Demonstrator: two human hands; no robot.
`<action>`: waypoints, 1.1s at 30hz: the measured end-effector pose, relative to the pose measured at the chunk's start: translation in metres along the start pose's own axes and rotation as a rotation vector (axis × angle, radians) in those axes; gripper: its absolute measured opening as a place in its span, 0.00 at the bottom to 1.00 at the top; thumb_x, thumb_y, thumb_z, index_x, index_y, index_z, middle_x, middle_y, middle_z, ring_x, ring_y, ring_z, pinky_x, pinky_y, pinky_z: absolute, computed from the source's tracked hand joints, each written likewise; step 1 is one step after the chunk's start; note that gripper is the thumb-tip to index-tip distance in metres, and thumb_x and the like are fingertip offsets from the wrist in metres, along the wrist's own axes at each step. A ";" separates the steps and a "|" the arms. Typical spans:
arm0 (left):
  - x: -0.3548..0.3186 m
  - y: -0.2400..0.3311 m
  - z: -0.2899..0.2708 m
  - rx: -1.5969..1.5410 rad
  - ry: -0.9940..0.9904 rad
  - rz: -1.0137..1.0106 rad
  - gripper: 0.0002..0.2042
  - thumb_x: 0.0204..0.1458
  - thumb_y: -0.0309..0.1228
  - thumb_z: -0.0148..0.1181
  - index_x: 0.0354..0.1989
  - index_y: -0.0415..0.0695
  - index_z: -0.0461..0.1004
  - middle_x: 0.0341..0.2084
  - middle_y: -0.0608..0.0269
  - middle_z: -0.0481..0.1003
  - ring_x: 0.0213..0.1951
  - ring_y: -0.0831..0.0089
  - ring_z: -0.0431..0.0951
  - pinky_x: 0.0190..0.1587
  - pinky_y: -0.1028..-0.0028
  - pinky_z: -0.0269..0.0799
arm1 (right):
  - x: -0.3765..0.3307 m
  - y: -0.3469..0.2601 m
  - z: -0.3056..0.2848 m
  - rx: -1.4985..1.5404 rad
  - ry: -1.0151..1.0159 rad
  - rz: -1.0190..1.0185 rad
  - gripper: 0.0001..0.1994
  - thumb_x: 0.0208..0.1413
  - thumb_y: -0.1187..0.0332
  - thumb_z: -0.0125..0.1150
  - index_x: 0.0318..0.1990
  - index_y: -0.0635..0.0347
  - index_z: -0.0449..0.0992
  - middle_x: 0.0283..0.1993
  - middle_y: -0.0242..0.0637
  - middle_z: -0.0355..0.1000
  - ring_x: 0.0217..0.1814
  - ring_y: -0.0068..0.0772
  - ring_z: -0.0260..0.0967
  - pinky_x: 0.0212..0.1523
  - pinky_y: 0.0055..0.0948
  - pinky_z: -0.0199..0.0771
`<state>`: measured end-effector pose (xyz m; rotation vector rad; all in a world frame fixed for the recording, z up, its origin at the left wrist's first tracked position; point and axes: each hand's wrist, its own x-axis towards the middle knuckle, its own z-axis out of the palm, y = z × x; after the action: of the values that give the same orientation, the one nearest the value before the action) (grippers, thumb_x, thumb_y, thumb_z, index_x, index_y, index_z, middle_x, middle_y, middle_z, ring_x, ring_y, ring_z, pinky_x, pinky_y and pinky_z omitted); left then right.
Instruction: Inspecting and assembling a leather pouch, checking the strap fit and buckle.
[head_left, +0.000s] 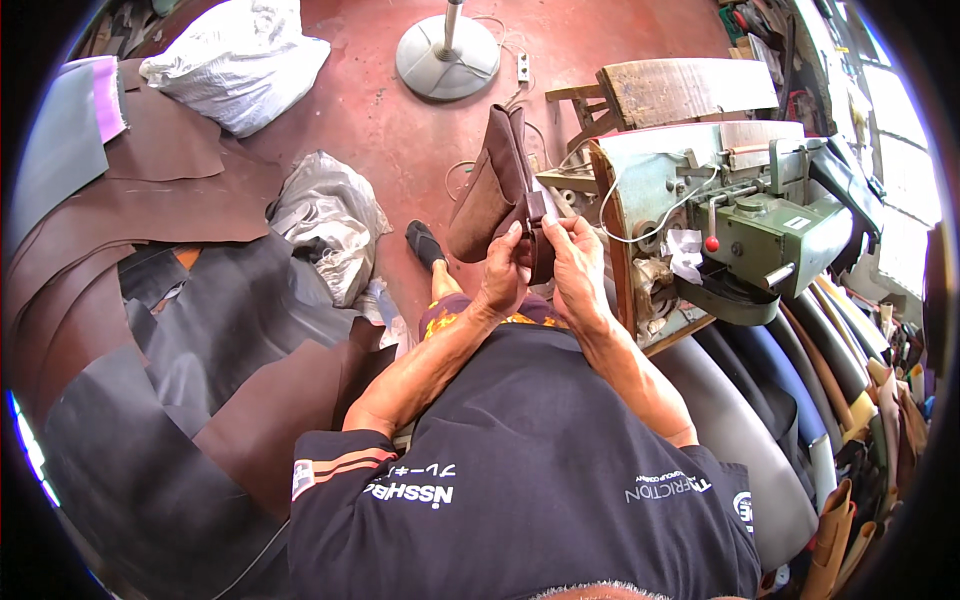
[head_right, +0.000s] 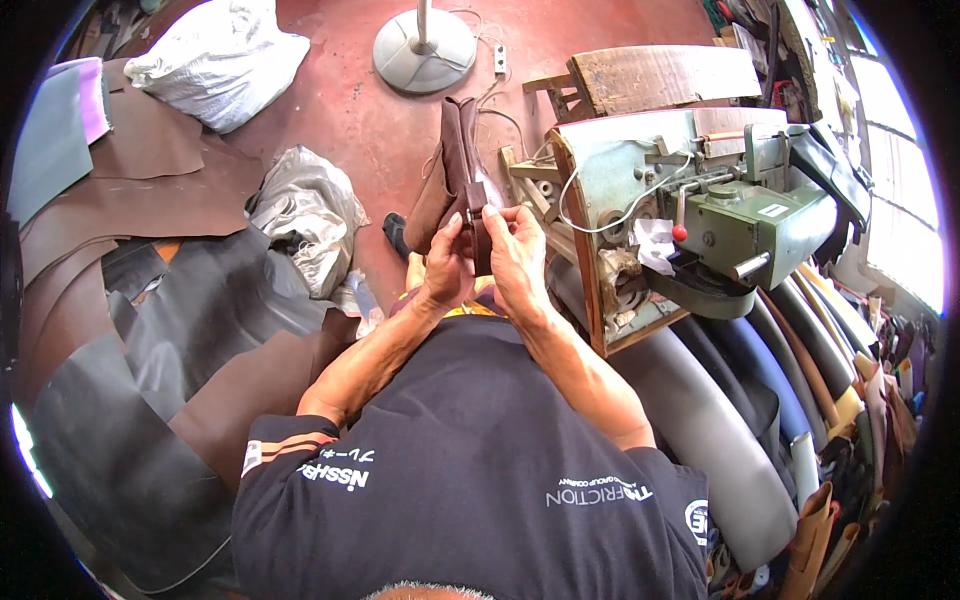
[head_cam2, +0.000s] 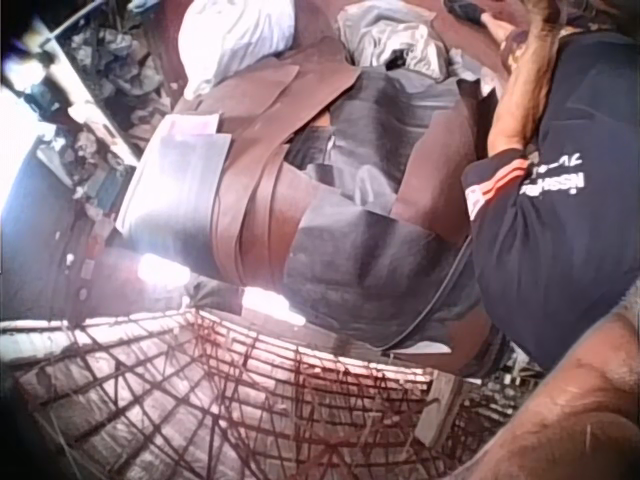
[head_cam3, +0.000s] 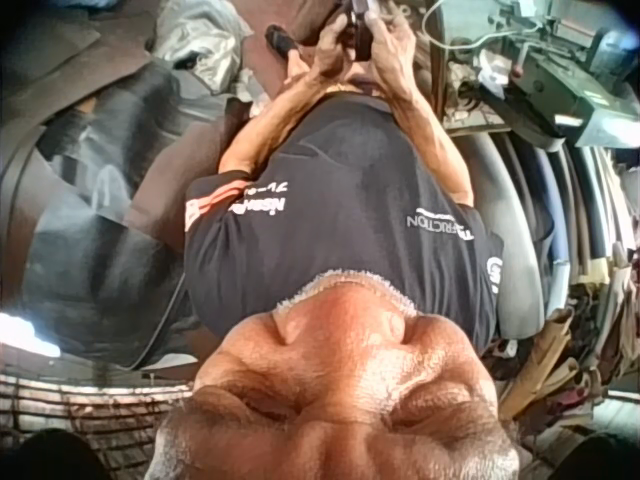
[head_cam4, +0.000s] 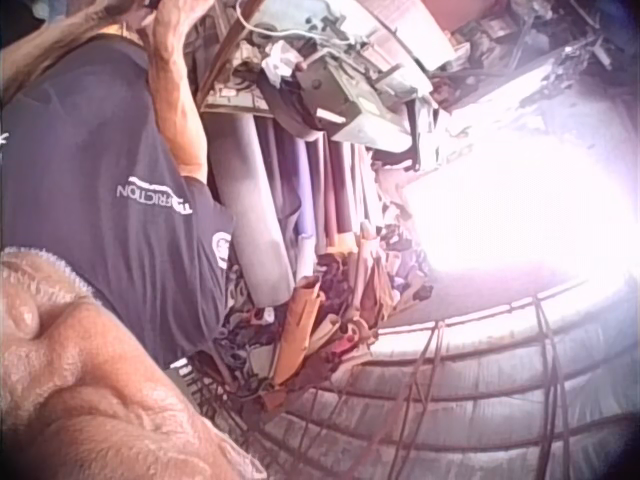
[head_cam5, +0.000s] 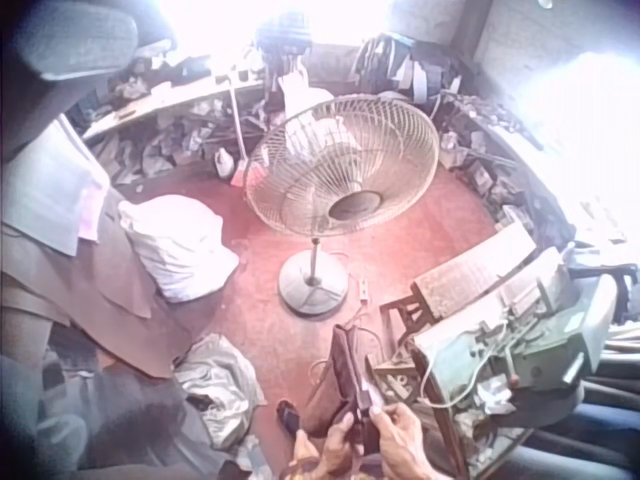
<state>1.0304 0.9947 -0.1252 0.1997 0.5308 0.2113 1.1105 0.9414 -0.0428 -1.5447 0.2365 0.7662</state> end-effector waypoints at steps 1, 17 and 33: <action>0.001 -0.002 -0.005 0.011 -0.004 -0.022 0.19 0.63 0.43 0.42 0.50 0.43 0.73 0.40 0.62 0.79 0.44 0.73 0.78 0.51 0.72 0.71 | 0.000 0.001 0.000 -0.009 0.008 0.003 0.09 0.59 0.67 0.60 0.35 0.65 0.70 0.30 0.32 0.69 0.29 0.16 0.64 0.29 0.19 0.67; -0.005 0.005 0.014 -0.024 -0.005 -0.067 0.23 0.64 0.45 0.39 0.54 0.38 0.69 0.48 0.56 0.75 0.52 0.65 0.74 0.59 0.65 0.63 | 0.001 0.009 0.003 -0.036 0.082 -0.005 0.09 0.58 0.66 0.61 0.33 0.62 0.70 0.28 0.29 0.69 0.28 0.15 0.62 0.30 0.19 0.65; 0.002 0.018 0.033 -0.035 0.196 0.001 0.13 0.59 0.38 0.55 0.42 0.40 0.73 0.36 0.61 0.77 0.38 0.70 0.78 0.45 0.70 0.74 | -0.009 -0.007 0.005 -0.330 0.074 -0.031 0.17 0.57 0.59 0.60 0.31 0.69 0.77 0.22 0.32 0.70 0.25 0.20 0.62 0.28 0.26 0.65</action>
<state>1.0469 1.0083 -0.0942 0.1461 0.7214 0.2424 1.1064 0.9449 -0.0315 -1.8868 0.1443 0.7506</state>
